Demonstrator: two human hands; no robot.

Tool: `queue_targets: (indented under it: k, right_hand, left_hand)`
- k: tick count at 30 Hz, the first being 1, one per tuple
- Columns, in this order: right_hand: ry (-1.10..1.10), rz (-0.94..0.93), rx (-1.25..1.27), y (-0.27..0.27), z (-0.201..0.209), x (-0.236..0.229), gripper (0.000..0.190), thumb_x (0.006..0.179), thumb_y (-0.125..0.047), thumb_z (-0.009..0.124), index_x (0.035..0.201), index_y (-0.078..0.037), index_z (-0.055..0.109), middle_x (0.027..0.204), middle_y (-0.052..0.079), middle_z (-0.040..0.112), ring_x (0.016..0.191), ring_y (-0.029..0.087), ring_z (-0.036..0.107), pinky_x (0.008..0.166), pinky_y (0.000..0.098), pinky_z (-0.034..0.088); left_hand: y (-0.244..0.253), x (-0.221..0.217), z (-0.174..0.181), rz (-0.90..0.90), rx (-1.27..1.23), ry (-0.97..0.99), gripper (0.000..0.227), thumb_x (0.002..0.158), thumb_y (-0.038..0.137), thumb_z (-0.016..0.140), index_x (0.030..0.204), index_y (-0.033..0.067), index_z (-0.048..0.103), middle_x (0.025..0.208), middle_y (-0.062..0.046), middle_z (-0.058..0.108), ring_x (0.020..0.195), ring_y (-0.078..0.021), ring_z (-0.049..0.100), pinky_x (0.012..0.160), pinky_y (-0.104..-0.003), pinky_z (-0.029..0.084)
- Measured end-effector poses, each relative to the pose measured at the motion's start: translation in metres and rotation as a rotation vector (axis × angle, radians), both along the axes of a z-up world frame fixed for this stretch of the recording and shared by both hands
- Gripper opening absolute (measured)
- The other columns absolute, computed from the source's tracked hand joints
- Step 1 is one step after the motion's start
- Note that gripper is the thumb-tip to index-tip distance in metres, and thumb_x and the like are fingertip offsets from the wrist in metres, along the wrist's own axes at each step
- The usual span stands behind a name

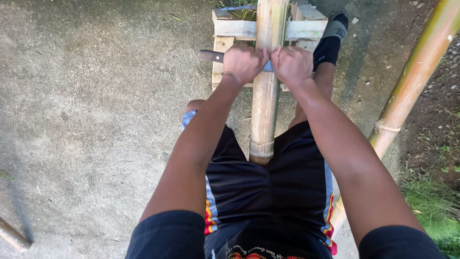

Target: Shave or smooth the surface of a bamboo pole using a knife.

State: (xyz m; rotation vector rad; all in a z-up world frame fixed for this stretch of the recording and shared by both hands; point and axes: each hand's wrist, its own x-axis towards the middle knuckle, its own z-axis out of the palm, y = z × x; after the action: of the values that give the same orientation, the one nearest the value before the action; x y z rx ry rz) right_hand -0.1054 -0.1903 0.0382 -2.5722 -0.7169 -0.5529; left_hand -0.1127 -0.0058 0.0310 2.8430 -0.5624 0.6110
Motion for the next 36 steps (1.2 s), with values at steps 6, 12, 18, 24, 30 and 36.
queue_targets:
  k: [6, 12, 18, 24, 30, 36]
  right_hand:
    - [0.025, -0.001, 0.027, -0.002, 0.006, -0.041, 0.041, 0.101, -0.014, 0.063, 0.061, -0.007, 0.06, 0.064, 0.012, 0.062, 0.054, 0.029, 0.062, 0.054, 0.042, 0.051]
    - [0.087, -0.025, 0.088, 0.001, 0.004, -0.024, 0.043, 0.101, -0.015, 0.064, 0.059, -0.007, 0.06, 0.061, 0.013, 0.06, 0.054, 0.032, 0.063, 0.052, 0.0445, 0.05]
    - [-0.025, -0.031, 0.033, 0.002, -0.004, 0.01, 0.037, 0.1, -0.017, 0.064, 0.065, -0.009, 0.064, 0.065, 0.011, 0.064, 0.055, 0.031, 0.062, 0.056, 0.0438, 0.051]
    - [0.049, -0.046, 0.042, 0.002, 0.0, -0.02, 0.04, 0.099, -0.015, 0.064, 0.06, -0.007, 0.062, 0.062, 0.012, 0.062, 0.052, 0.03, 0.061, 0.052, 0.0433, 0.05]
    - [0.026, -0.042, 0.04, -0.001, 0.011, -0.053, 0.042, 0.099, -0.011, 0.066, 0.058, -0.006, 0.058, 0.059, 0.012, 0.059, 0.05, 0.029, 0.06, 0.048, 0.0418, 0.047]
    - [0.03, -0.045, 0.064, -0.001, 0.007, -0.045, 0.041, 0.099, -0.012, 0.065, 0.058, -0.008, 0.058, 0.06, 0.011, 0.06, 0.052, 0.03, 0.061, 0.051, 0.0428, 0.049]
  left_hand:
    - [-0.001, -0.041, 0.004, -0.043, -0.032, -0.032, 0.046, 0.098, 0.034, 0.06, 0.055, 0.0188, 0.06, 0.052, -0.001, 0.06, 0.046, -0.0192, 0.057, 0.05, -0.036, 0.047]
    - [-0.001, -0.02, 0.0, -0.055, -0.056, 0.041, 0.046, 0.1, 0.032, 0.062, 0.057, 0.0182, 0.061, 0.053, -0.001, 0.062, 0.046, -0.0187, 0.058, 0.049, -0.036, 0.047]
    - [-0.001, 0.014, -0.004, 0.014, -0.048, -0.113, 0.047, 0.095, 0.034, 0.061, 0.05, 0.0207, 0.058, 0.049, -0.002, 0.061, 0.045, -0.0205, 0.06, 0.047, -0.037, 0.048]
    - [0.0, -0.015, 0.0, -0.056, -0.086, 0.024, 0.05, 0.1, 0.031, 0.06, 0.052, 0.0186, 0.06, 0.05, -0.001, 0.062, 0.042, -0.0195, 0.057, 0.047, -0.037, 0.048]
    - [-0.003, -0.047, 0.009, -0.075, -0.06, 0.059, 0.047, 0.098, 0.031, 0.06, 0.054, 0.017, 0.061, 0.052, -0.001, 0.062, 0.046, -0.0195, 0.059, 0.051, -0.037, 0.049]
    - [-0.005, -0.04, 0.007, -0.075, -0.13, 0.046, 0.046, 0.098, 0.031, 0.061, 0.054, 0.017, 0.062, 0.054, -0.005, 0.064, 0.051, -0.0225, 0.062, 0.054, -0.038, 0.051]
